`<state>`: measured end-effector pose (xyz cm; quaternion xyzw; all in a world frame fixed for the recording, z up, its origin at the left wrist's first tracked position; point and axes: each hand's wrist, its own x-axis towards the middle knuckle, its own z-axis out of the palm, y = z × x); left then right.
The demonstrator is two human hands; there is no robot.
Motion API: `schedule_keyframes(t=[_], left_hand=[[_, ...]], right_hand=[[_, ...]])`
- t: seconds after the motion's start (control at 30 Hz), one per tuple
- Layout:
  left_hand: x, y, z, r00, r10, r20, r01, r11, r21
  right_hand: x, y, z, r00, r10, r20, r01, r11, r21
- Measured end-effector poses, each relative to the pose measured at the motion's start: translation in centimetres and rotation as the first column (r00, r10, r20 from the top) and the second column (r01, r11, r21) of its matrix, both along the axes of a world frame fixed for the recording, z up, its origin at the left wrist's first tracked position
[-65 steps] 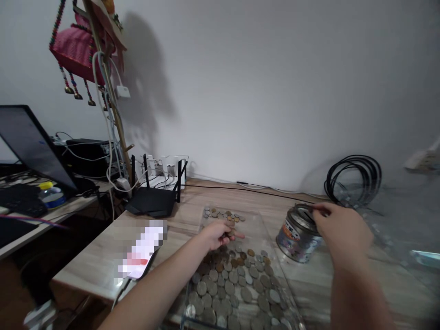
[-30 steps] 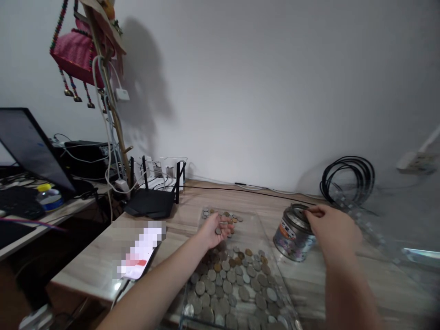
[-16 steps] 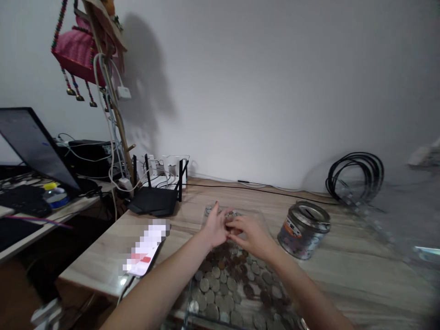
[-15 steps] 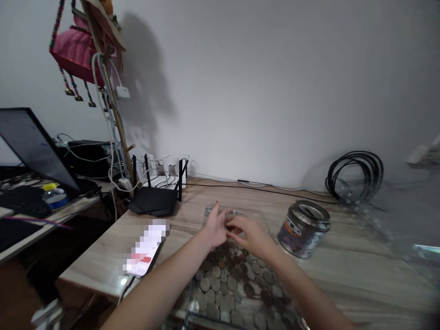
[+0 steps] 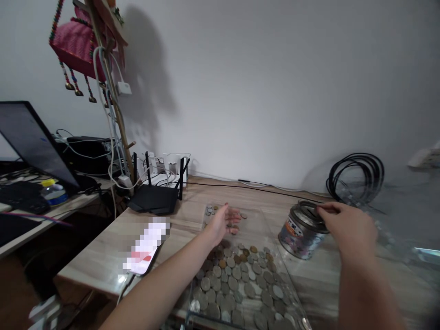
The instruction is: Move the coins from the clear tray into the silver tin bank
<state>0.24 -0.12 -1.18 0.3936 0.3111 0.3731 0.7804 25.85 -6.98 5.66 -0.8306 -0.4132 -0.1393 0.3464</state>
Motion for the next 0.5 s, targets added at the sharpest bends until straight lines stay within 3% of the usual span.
schedule_keyframes(t=[0.1,0.2,0.27,0.33,0.4,0.43,0.5], left_hand=[[0.1,0.0,-0.1,0.994,0.105,-0.018,-0.103,0.991,0.082],[-0.2,0.5,0.0,0.984,0.173,-0.053,-0.161,0.972,0.169],[-0.6,1.3,-0.1,0.963,0.246,-0.113,-0.208,0.939,0.273],[-1.0,2.2,-0.3,0.925,0.326,-0.195,-0.215,0.873,0.439],[-1.1,3.2,-1.0,0.893,0.298,-0.337,-0.081,0.844,0.531],[-1.0,3.7,-1.4,0.873,0.247,-0.420,0.013,0.850,0.526],[-0.4,4.5,-2.2,0.859,0.105,-0.502,0.169,0.865,0.472]], right_hand=[[1.6,0.1,-0.4,0.993,0.116,-0.013,-0.117,0.993,-0.017],[0.9,-0.2,-0.1,0.997,0.072,-0.003,-0.072,0.995,-0.070],[-0.8,-0.4,0.4,0.995,0.041,0.093,-0.042,0.999,0.009],[-3.2,0.1,0.2,0.973,0.105,0.205,-0.137,0.980,0.148],[-6.1,1.7,-1.0,0.924,0.308,0.224,-0.345,0.927,0.147],[-7.6,2.8,-2.0,0.870,0.463,0.166,-0.475,0.879,0.036],[-10.4,5.2,-4.4,0.732,0.680,0.029,-0.657,0.717,-0.234]])
